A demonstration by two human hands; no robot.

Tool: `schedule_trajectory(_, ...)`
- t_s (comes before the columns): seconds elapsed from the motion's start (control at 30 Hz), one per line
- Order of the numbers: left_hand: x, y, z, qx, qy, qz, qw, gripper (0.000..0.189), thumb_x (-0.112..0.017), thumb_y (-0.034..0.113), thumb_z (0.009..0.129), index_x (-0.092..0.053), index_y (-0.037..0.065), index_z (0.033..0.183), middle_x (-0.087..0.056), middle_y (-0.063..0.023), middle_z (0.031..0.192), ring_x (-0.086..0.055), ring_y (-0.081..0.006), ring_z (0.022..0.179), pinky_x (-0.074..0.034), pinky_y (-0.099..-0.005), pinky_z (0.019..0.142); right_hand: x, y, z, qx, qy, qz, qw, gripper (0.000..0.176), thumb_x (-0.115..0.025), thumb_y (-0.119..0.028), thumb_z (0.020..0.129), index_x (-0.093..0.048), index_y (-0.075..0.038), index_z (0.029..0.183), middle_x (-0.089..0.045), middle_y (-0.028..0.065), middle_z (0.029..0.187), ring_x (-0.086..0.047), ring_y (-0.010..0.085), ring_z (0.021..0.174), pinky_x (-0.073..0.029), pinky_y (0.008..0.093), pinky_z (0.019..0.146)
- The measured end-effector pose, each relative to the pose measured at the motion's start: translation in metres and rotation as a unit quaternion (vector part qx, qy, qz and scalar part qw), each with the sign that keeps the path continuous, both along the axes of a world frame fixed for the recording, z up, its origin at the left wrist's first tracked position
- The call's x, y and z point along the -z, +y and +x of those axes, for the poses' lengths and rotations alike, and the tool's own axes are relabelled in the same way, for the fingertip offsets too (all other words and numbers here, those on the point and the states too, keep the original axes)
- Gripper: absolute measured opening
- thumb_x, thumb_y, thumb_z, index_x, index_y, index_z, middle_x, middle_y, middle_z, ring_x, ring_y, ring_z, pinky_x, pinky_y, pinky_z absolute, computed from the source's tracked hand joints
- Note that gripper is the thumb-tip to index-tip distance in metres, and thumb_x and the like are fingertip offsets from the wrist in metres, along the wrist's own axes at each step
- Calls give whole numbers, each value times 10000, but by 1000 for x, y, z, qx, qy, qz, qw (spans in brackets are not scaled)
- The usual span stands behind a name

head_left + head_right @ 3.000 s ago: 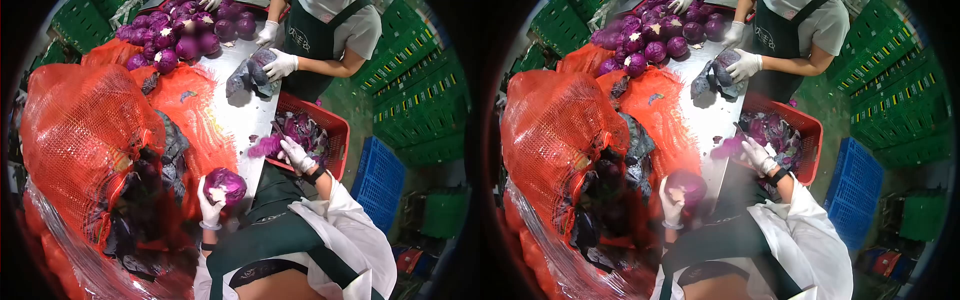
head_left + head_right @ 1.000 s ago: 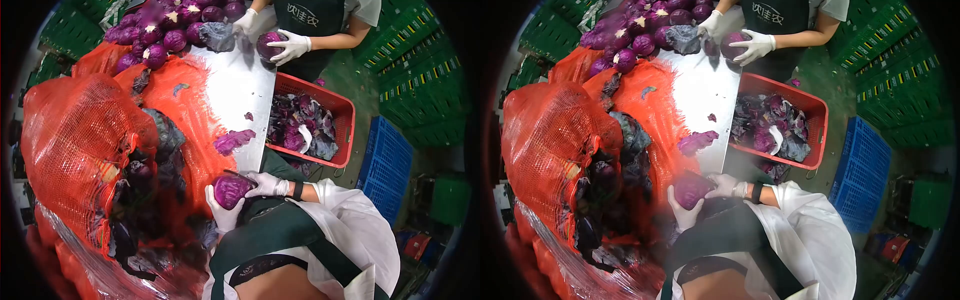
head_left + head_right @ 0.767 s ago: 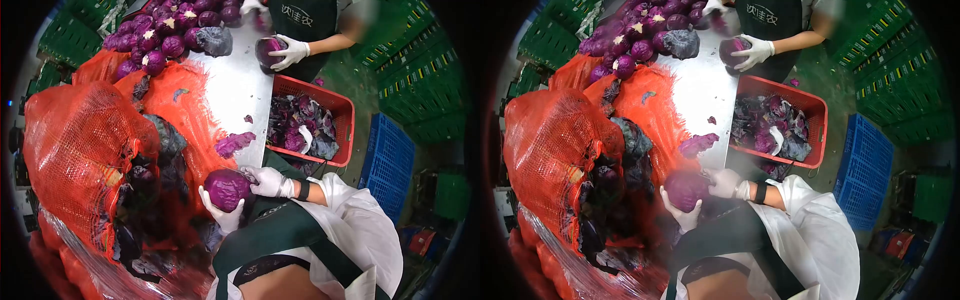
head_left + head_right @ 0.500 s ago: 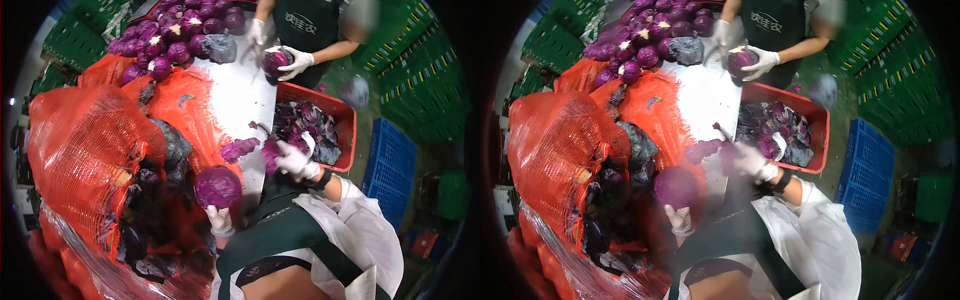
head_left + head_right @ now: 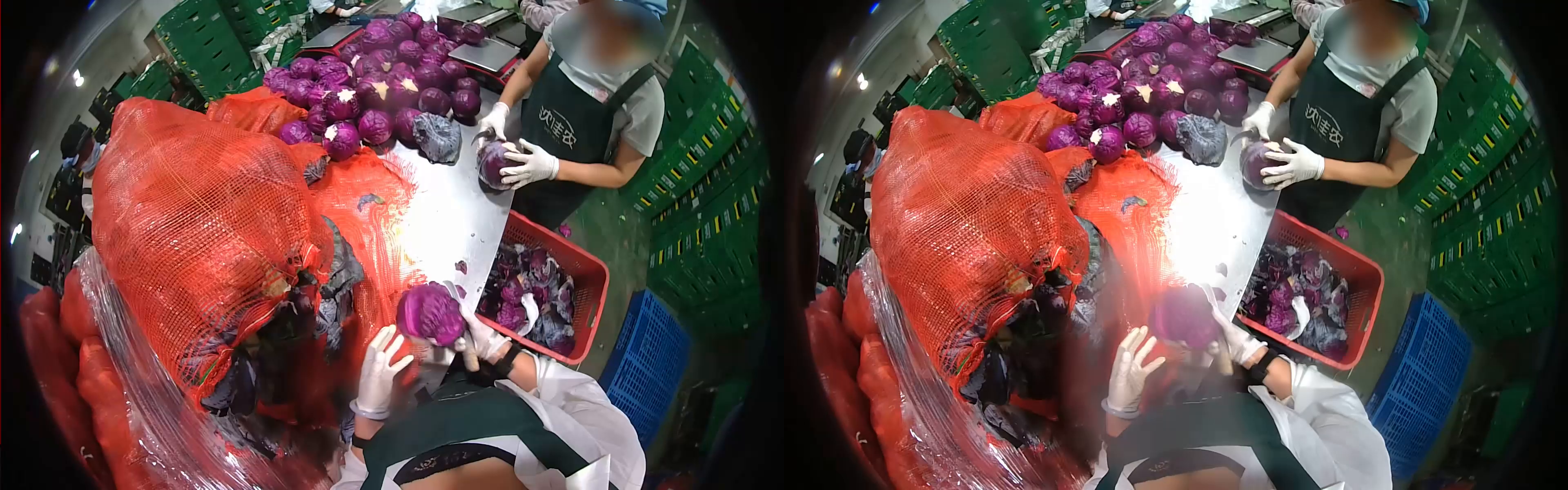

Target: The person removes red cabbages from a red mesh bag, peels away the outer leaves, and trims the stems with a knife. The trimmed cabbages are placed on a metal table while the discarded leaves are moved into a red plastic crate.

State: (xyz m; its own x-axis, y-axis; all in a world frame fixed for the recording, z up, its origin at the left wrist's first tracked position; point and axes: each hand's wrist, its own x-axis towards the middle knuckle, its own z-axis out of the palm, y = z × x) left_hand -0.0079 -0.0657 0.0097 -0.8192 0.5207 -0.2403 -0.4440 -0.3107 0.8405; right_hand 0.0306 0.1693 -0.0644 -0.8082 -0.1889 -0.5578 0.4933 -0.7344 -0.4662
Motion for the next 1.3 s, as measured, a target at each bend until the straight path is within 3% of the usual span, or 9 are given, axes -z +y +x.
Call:
schedule_trajectory(0.23, 10, -16, 2, -92, -55, -58, 993, 479, -415, 342, 967, -376, 31, 1331, -432, -168, 1331, -431, -287, 1237, -425, -429, 946, -26, 14, -128, 189, 76, 10, 979, 491, -431, -571, 904, -499, -159, 1163, -641, 28, 900, -409, 63, 514, -334, 194, 426)
schedule_trajectory(0.3, 14, -30, 3, -101, -29, -69, 992, 477, -416, 337, 968, -376, 29, 1330, -428, -177, 1331, -442, -285, 1228, -421, -406, 954, -71, 18, -131, 151, 150, -33, 977, 454, -453, -400, 945, -434, -124, 1305, -617, 67, 1082, -403, 64, 535, -345, 198, 453)
schedule_trajectory(0.5, 33, -71, -4, -272, -36, -18, 961, 407, -396, 254, 967, -397, 40, 1313, -516, -121, 1250, -542, -210, 1123, -457, -290, 900, -101, -31, -98, -97, 184, 291, 934, 463, -426, -373, 970, -472, -38, 1287, -650, 49, 798, -503, 79, 492, -418, 217, 460)
schedule_trajectory(0.63, 6, -78, -8, -380, -5, -58, 923, 357, -473, 235, 950, -472, 41, 1250, -559, -97, 1194, -564, -188, 1083, -461, -325, 886, -96, -53, -90, -187, 230, 288, 911, 431, -408, -352, 981, -477, -53, 1283, -649, 40, 804, -512, 56, 526, -434, 183, 517)
schedule_trajectory(0.77, 7, -90, 5, -308, 38, -131, 942, 410, -421, 261, 953, -438, 30, 1291, -525, -111, 1259, -523, -228, 1150, -470, -352, 875, -92, -67, -69, -317, 203, 263, 888, 472, -466, -337, 960, -427, -35, 1320, -645, 41, 796, -499, 54, 529, -418, 182, 511)
schedule_trajectory(0.9, 76, -108, 23, -387, -18, -133, 912, 426, -582, 231, 896, -471, 108, 1288, -530, -33, 1212, -490, -132, 1103, -454, -297, 833, -66, -62, -22, -402, 120, 234, 877, 548, -534, -332, 926, -388, -11, 1346, -631, 32, 818, -494, 48, 562, -412, 174, 531)
schedule_trajectory(1.03, 50, -112, -2, -440, -63, -120, 888, 581, -631, 302, 860, -418, 31, 1328, -474, -88, 1323, -465, -189, 1177, -427, -323, 900, -61, -61, 24, -351, 69, 176, 917, 408, -563, -226, 918, -464, -31, 1262, -627, 42, 851, -541, 52, 612, -437, 159, 550)
schedule_trajectory(1.13, 42, -108, -43, -308, 44, -501, 807, 670, -633, 387, 839, -401, -22, 1316, -435, -120, 1354, -456, -231, 1190, -409, -315, 927, -54, -51, 29, -353, 72, 187, 914, 373, -553, -194, 922, -473, -34, 1250, -634, 52, 873, -555, 57, 629, -448, 159, 559)
schedule_trajectory(1.3, 106, -100, -125, -296, 119, -492, 810, 611, -585, 384, 857, -415, -18, 1285, -465, -124, 1267, -481, -244, 1126, -424, -339, 891, -40, -46, 5, -271, 81, 180, 942, 307, -524, -160, 931, -528, -27, 1207, -643, 56, 857, -550, 76, 591, -455, 185, 552)
